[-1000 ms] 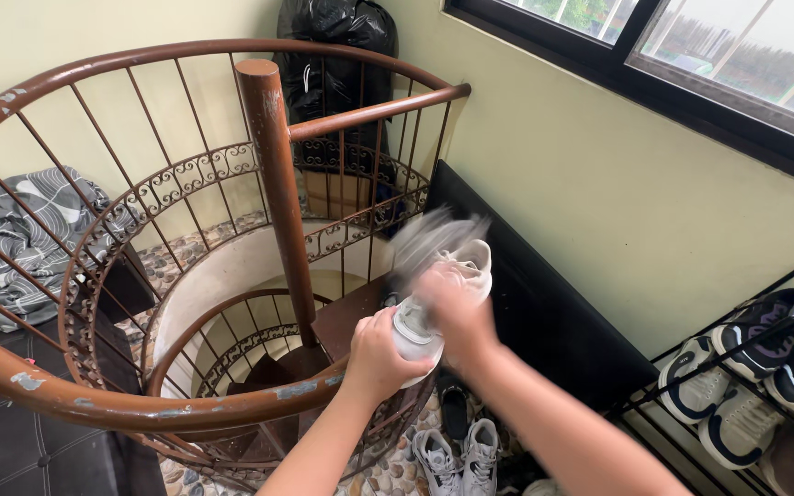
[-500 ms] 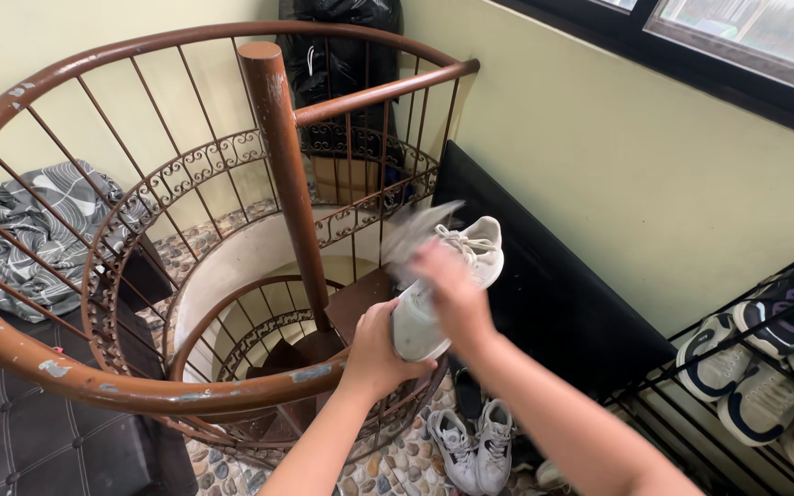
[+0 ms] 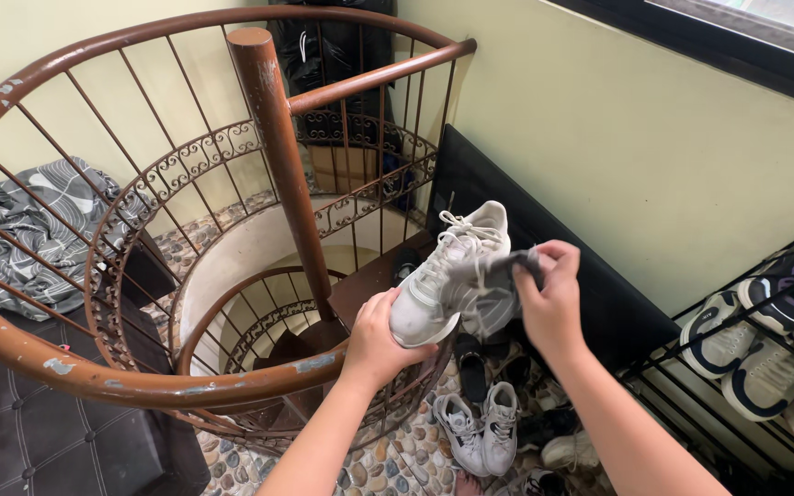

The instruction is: The person wipes a white sneaker with a cloth, places it on a shoe rack, then picks up another white sneaker to lace it.

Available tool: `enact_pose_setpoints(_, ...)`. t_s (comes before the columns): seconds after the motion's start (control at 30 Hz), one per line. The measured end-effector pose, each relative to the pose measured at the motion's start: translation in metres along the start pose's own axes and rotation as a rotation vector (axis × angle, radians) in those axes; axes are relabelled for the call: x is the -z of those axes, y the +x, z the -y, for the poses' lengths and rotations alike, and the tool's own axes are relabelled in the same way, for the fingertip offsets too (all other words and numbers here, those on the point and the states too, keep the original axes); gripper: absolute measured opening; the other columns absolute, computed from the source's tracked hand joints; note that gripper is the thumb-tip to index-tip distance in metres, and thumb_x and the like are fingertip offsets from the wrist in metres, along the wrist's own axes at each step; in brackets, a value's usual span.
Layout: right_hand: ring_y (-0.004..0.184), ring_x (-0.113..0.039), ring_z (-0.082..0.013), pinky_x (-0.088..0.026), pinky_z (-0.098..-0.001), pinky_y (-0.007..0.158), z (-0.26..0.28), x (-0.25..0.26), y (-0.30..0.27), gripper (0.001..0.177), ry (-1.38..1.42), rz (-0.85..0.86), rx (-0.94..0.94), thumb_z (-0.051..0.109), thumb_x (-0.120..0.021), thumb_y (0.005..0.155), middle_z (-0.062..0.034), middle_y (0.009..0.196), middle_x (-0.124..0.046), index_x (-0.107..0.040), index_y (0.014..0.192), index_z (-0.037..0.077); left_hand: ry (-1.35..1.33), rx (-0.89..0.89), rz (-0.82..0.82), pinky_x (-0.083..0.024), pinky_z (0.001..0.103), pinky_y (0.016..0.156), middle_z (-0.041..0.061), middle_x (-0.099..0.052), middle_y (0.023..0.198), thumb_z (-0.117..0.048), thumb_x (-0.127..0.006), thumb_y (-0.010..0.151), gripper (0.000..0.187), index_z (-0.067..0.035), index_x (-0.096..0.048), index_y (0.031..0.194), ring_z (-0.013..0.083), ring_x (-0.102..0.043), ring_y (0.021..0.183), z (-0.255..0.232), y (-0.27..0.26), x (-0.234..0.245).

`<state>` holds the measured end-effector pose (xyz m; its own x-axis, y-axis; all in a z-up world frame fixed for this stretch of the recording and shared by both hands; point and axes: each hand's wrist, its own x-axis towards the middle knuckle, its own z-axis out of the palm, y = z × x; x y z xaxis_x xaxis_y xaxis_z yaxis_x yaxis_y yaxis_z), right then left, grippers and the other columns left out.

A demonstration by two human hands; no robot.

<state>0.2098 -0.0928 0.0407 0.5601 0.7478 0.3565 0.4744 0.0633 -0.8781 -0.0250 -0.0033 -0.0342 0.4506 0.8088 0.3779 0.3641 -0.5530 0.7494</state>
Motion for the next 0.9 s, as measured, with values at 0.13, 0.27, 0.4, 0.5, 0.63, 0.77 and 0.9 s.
enact_pose_setpoints(0.13, 0.102, -0.06, -0.0148, -0.056, -0.0307, 0.082, 0.015, -0.011, -0.003, 0.054, 0.312, 0.179, 0.019, -0.005, -0.063, 0.079, -0.0066, 0.111, -0.051, -0.036, 0.124, 0.008, -0.001, -0.004, -0.008, -0.045, 0.044, 0.105, 0.017, -0.062, 0.13, -0.043, -0.099, 0.048, 0.104, 0.0, -0.057, 0.132, 0.0348, -0.057, 0.124, -0.008, -0.001, 0.003)
enact_pose_setpoints(0.27, 0.106, -0.06, -0.0176, -0.055, -0.0313, 0.087, 0.028, -0.051, -0.011, 0.053, 0.641, 0.439, -0.148, -0.001, -0.065, 0.078, -0.0078, 0.113, -0.055, -0.041, 0.125, 0.008, -0.096, -0.062, 0.016, -0.049, 0.043, 0.106, 0.013, -0.066, 0.128, -0.044, -0.098, 0.053, 0.096, -0.003, -0.059, 0.131, 0.0318, -0.063, 0.12, -0.009, -0.003, 0.008)
enact_pose_setpoints(0.4, 0.119, -0.057, -0.0252, -0.039, -0.0455, 0.107, 0.039, -0.067, 0.01, 0.037, -0.077, 0.456, 0.492, 0.013, -0.077, 0.081, -0.0066, 0.11, -0.058, -0.06, 0.113, 0.01, -0.221, -0.024, 0.085, -0.051, 0.04, 0.104, 0.01, -0.069, 0.124, -0.042, -0.094, 0.058, 0.086, -0.006, -0.061, 0.129, 0.0295, -0.066, 0.119, -0.015, -0.002, 0.017)
enact_pose_setpoints(0.5, 0.125, -0.055, -0.0332, -0.03, -0.0541, 0.111, 0.04, -0.066, 0.018, 0.029, -0.467, 0.35, 0.787, 0.02, -0.08, 0.079, -0.0079, 0.111, -0.062, -0.071, 0.105, 0.013, -0.036, 0.032, 0.061, -0.044, 0.045, 0.109, 0.013, -0.062, 0.133, -0.052, -0.092, 0.057, 0.094, -0.006, -0.058, 0.132, 0.0346, -0.054, 0.126, -0.022, -0.005, 0.023)
enact_pose_setpoints(0.63, 0.125, -0.054, -0.034, -0.036, -0.0494, 0.106, 0.025, -0.07, 0.012, 0.027, -0.513, 0.386, 0.714, 0.025, -0.077, 0.085, -0.0079, 0.114, -0.066, -0.073, 0.11, 0.016, -0.003, -0.205, -0.485, -0.03, 0.054, 0.118, 0.03, -0.033, 0.152, -0.066, -0.077, 0.079, 0.11, 0.007, -0.034, 0.149, 0.0432, -0.035, 0.143, -0.032, -0.008, 0.031)
enact_pose_setpoints(0.77, 0.125, -0.062, -0.0247, -0.039, -0.0426, 0.115, 0.0, -0.074, 0.036, 0.024, -0.545, 0.498, 0.582, 0.026, -0.07, 0.096, -0.0029, 0.12, -0.069, -0.071, 0.121, 0.023, 0.277, -0.226, -0.209, -0.024, 0.062, 0.118, 0.031, -0.024, 0.157, -0.071, -0.073, 0.075, 0.118, 0.006, -0.026, 0.151, 0.0479, -0.025, 0.149, -0.045, 0.02, -0.001)
enact_pose_setpoints(0.9, 0.13, -0.056, -0.0265, -0.042, -0.0446, 0.111, 0.0, -0.036, 0.093, 0.077, -0.028, 0.918, 0.21, 0.017, -0.068, 0.081, -0.002, 0.137, -0.06, -0.04, 0.153, 0.024, 0.209, -0.042, 0.083, -0.033, 0.051, 0.113, 0.03, -0.035, 0.154, -0.046, -0.072, 0.088, 0.1, 0.007, -0.02, 0.155, 0.0432, -0.038, 0.141, -0.029, 0.02, -0.02)
